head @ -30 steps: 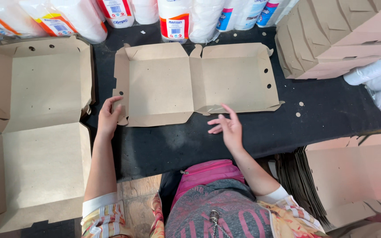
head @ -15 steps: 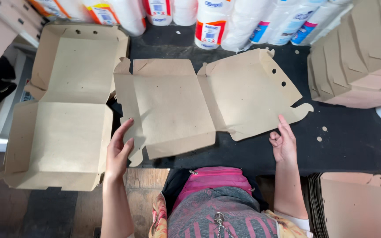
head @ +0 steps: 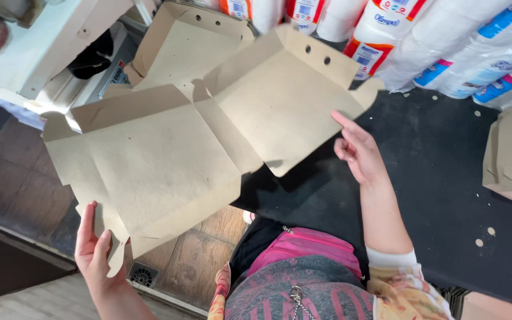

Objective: The person folds and assembles multiple flat cardboard food boxes by hand on a counter near stacks of paper products.

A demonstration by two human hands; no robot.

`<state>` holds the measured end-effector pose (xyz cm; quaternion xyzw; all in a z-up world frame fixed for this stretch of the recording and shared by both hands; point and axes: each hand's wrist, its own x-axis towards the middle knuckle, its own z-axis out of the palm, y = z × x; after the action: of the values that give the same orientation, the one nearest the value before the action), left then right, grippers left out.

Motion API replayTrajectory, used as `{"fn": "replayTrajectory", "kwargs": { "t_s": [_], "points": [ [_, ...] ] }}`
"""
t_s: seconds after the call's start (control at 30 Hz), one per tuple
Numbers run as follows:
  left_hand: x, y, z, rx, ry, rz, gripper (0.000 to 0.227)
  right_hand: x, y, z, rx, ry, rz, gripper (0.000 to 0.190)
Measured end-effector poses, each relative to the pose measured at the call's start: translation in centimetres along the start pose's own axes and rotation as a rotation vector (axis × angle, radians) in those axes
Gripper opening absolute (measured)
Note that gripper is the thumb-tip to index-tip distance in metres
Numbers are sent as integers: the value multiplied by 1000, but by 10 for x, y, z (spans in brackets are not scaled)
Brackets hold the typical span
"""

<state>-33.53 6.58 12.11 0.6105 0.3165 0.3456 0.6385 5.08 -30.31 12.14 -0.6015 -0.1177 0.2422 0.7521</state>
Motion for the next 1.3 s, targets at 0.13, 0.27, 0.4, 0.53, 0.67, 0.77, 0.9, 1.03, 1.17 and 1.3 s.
{"fn": "replayTrajectory", "kwargs": {
  "t_s": [0.13,0.27,0.4,0.53,0.67,0.77,0.9,1.03,1.17,1.3],
  "points": [
    [-1,-25,8,-118,180,45,57,65,-19,59,-52,-179,-46,73],
    [-1,-49,28,-177,285,-74,57,75,-20,113,-284,-362,-182,80],
    [1,-89,34,-92,285,-27,62,50,6,133,-423,-445,51,75],
    [16,-134,22,-42,424,-54,66,40,82,99,-281,-442,-8,57],
    [44,-162,13,-62,397,-64,57,13,87,82,-333,-364,109,46],
    [54,-164,18,-40,364,-52,47,5,104,59,-281,-270,141,43],
    [56,-170,19,-17,344,-61,47,-12,114,43,-235,-210,116,46],
    [57,-156,34,-2,413,21,45,-22,125,28,-182,-148,124,44],
    [69,-188,24,172,476,142,57,-28,131,14,-167,-83,124,43],
    [56,-171,43,239,565,91,70,-32,127,5,-182,-35,114,40]
  ]
}}
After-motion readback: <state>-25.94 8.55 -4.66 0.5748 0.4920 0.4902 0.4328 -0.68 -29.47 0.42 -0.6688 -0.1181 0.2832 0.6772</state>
